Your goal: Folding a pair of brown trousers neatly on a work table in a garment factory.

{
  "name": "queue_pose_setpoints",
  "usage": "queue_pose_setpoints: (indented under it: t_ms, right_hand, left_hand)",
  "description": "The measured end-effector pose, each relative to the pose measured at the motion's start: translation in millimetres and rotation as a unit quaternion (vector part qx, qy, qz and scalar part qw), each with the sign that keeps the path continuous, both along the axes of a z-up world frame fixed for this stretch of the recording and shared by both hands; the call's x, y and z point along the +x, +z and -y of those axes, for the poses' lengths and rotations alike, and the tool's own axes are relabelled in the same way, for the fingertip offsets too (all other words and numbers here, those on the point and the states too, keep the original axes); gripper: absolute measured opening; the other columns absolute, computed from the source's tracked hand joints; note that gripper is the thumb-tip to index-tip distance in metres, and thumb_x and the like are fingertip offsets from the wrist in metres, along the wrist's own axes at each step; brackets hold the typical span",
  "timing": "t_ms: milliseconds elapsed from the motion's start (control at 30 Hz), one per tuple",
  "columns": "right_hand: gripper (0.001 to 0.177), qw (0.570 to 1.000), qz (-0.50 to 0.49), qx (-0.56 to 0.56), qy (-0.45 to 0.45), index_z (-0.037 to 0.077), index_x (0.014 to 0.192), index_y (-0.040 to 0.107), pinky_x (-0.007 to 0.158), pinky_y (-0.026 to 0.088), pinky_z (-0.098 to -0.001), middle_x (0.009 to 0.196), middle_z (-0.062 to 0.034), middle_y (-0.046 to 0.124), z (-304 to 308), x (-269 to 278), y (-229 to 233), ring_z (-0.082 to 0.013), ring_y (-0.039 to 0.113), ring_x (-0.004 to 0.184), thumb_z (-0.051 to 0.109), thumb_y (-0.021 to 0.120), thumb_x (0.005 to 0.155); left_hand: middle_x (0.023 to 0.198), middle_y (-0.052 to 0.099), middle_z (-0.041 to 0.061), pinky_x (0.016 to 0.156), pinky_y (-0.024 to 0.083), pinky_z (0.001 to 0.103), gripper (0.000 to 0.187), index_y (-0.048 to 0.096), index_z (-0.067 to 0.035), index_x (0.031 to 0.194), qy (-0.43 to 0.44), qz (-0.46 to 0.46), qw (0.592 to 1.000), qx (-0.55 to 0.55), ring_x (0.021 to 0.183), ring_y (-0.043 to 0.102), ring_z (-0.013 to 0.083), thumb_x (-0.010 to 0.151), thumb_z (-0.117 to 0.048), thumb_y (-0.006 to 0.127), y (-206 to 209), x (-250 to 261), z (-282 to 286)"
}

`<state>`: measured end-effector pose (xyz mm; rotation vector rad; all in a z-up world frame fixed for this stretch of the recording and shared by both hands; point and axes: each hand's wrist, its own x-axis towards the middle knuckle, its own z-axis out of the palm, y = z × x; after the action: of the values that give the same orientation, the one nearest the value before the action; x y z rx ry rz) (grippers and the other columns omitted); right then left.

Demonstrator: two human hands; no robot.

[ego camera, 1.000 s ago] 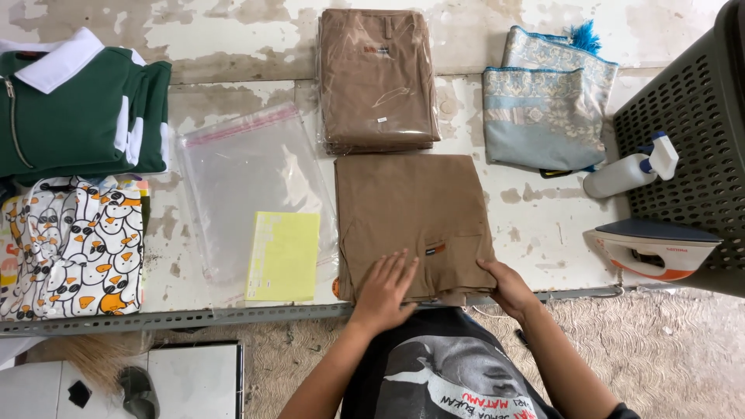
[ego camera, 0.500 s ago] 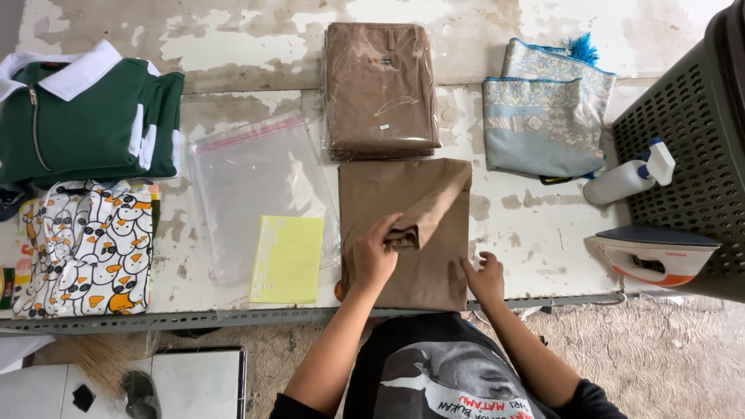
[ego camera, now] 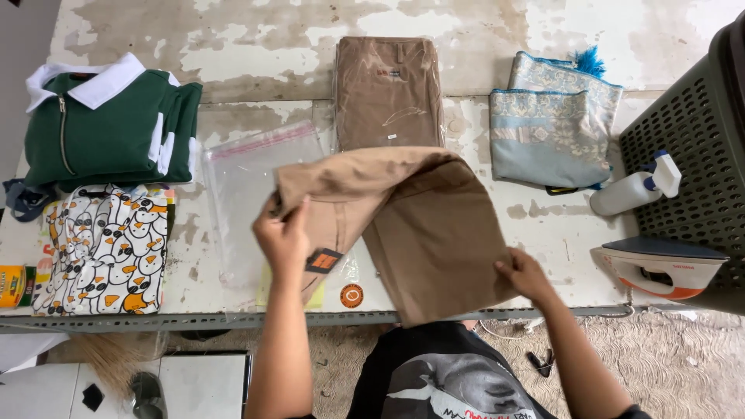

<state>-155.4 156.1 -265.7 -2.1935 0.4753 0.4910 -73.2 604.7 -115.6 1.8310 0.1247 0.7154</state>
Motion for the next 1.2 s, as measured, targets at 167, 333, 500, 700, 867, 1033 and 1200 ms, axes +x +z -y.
queue_pose_setpoints:
  t_ms: [167, 333, 500, 700, 867, 1033, 1200]
  right_hand:
    - [0.029, 0.968, 0.024, -0.188, 0.162, 0.011, 0.125, 0.07, 0.092, 0.052, -0.0488, 0.108, -0.0203, 0.077, 63.6, 61.0, 133.0, -0.0387, 0.069, 0.103, 0.02, 0.064, 0.097]
    - [0.034, 0.905, 0.007, -0.299, 0.303, 0.028, 0.127, 0.069, 0.089, 0.051, -0.0413, 0.12, -0.0049, 0.078, 86.8, 130.1, 166.0, -0.0306, 0.071, 0.106, 0.018, 0.051, 0.099]
    - [0.055, 0.829, 0.218, -0.448, 0.254, 0.03, 0.142, 0.063, 0.112, 0.033, -0.0539, 0.137, -0.0133, 0.064, 30.3, 179.3, 90.4, -0.0383, 0.047, 0.137, 0.009, 0.048, 0.094]
    - [0.084, 0.977, 0.059, -0.193, 0.063, 0.017, 0.157, 0.037, 0.114, 0.037, -0.0554, 0.152, -0.021, 0.045, -200.5, 74.8, 40.0, -0.037, 0.046, 0.142, 0.072, 0.049, 0.095]
    - [0.107, 0.937, 0.017, -0.306, 0.17, 0.025, 0.162, 0.025, 0.11, 0.021, -0.0722, 0.161, -0.0264, 0.015, -249.6, 27.3, 8.7, -0.0472, 0.019, 0.146, 0.07, 0.07, 0.075]
    - [0.095, 0.945, -0.002, -0.306, 0.118, 0.045, 0.154, 0.04, 0.11, 0.017, -0.0771, 0.17, -0.0246, -0.003, -213.4, 25.0, -5.6, -0.0508, 0.001, 0.155, 0.054, 0.086, 0.071]
    - [0.079, 0.886, 0.045, -0.384, 0.257, 0.072, 0.141, 0.043, 0.114, 0.036, -0.0606, 0.151, 0.0125, 0.056, -126.3, 43.6, -28.8, -0.0198, 0.05, 0.144, 0.044, 0.08, 0.077]
  left_hand:
    - [0.097, 0.076, 0.009, 0.088, 0.056, 0.032, 0.017, 0.077, -0.007, 0.104, 0.057, -0.101, 0.993, -0.032, 0.095, 0.073, 0.0171, 0.089, -0.013, 0.081, 50.9, -17.4, -96.4]
    - [0.098, 0.076, 0.002, 0.082, 0.056, 0.03, 0.018, 0.077, -0.008, 0.099, 0.066, -0.294, 0.947, -0.114, 0.093, 0.071, 0.0154, 0.082, -0.012, 0.08, 61.5, -37.0, -153.4]
    - [0.1, 0.077, 0.008, 0.086, 0.058, 0.032, 0.021, 0.075, -0.006, 0.1, 0.114, -0.292, 0.945, -0.09, 0.095, 0.073, 0.0196, 0.081, -0.012, 0.083, -14.0, -25.3, -187.6]
    - [0.149, 0.044, 0.037, 0.111, 0.038, 0.063, 0.077, 0.037, 0.002, 0.156, 0.152, -0.37, 0.893, 0.208, 0.138, 0.044, 0.0525, 0.094, -0.027, 0.073, -69.6, -33.5, -147.0]
    - [0.14, 0.05, 0.033, 0.105, 0.041, 0.063, 0.076, 0.045, -0.003, 0.149, 0.221, -0.362, 0.898, 0.119, 0.129, 0.048, 0.0535, 0.085, -0.031, 0.075, -155.5, -104.1, -78.5]
    - [0.143, 0.012, 0.026, 0.104, 0.023, 0.06, 0.101, 0.02, -0.007, 0.146, 0.38, -0.426, 0.768, -0.29, 0.133, 0.016, 0.0463, 0.079, -0.044, 0.086, -208.8, -165.2, -46.8]
    - [0.151, 0.033, 0.03, 0.101, 0.04, 0.062, 0.1, 0.031, 0.006, 0.143, 0.384, -0.299, 0.699, -0.524, 0.139, 0.037, 0.0505, 0.075, -0.032, 0.095, -184.8, -146.2, -62.0]
